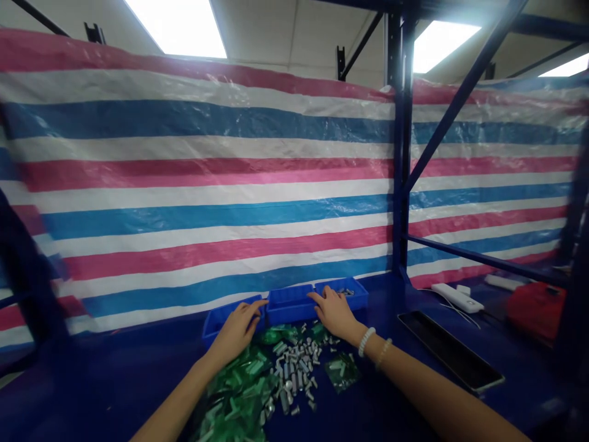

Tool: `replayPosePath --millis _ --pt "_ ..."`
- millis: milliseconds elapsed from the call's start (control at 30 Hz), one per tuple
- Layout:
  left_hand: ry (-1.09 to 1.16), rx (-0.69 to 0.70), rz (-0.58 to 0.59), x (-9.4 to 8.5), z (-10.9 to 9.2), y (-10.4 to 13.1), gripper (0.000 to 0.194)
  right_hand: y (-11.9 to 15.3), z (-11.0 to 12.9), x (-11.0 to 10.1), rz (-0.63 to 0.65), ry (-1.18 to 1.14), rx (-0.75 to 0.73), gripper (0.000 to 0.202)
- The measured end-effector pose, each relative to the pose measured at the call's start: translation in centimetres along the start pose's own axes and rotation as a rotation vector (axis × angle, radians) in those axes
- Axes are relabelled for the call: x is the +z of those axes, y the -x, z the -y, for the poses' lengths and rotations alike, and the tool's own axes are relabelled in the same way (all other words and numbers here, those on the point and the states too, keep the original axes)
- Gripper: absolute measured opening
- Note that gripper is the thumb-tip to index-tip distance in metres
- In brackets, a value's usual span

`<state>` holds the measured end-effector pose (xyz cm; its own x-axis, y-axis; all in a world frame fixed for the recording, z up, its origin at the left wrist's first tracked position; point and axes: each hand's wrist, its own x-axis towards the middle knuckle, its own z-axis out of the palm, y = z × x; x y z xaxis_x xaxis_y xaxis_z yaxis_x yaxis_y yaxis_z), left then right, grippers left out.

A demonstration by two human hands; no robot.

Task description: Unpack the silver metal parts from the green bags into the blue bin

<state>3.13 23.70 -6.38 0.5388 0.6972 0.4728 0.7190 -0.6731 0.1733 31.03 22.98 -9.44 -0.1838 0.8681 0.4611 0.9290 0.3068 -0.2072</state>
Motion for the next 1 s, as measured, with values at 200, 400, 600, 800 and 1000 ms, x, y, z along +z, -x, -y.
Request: replayPosePath --millis 200,400,600,800,1000 --pt "0.074 -0.025 -0.038 0.4 0.7 0.4 0.042 0.1 -1.5 0.2 0.028 -0.013 -0.080 0.033" --pt "0.107 -0.017 -0.036 0.3 0.5 0.8 0.040 0.1 -2.6 0.8 0.043 -0.066 -0.145 0.031" --pt "0.073 -0.020 -0.055 -0.2 -0.4 1.1 0.034 0.4 -3.2 0.0 0.060 -0.096 -0.190 0.036" --pt "-0.014 0.021 -0.108 -1.3 -4.5 1.4 0.024 1.3 -2.0 -2.3 -0.005 -0.134 -0.206 0.050" --pt "-0.248 0.089 0.038 -0.8 -8.1 2.3 0.015 3.5 4.5 -1.8 0.133 -0.236 -0.526 0.038"
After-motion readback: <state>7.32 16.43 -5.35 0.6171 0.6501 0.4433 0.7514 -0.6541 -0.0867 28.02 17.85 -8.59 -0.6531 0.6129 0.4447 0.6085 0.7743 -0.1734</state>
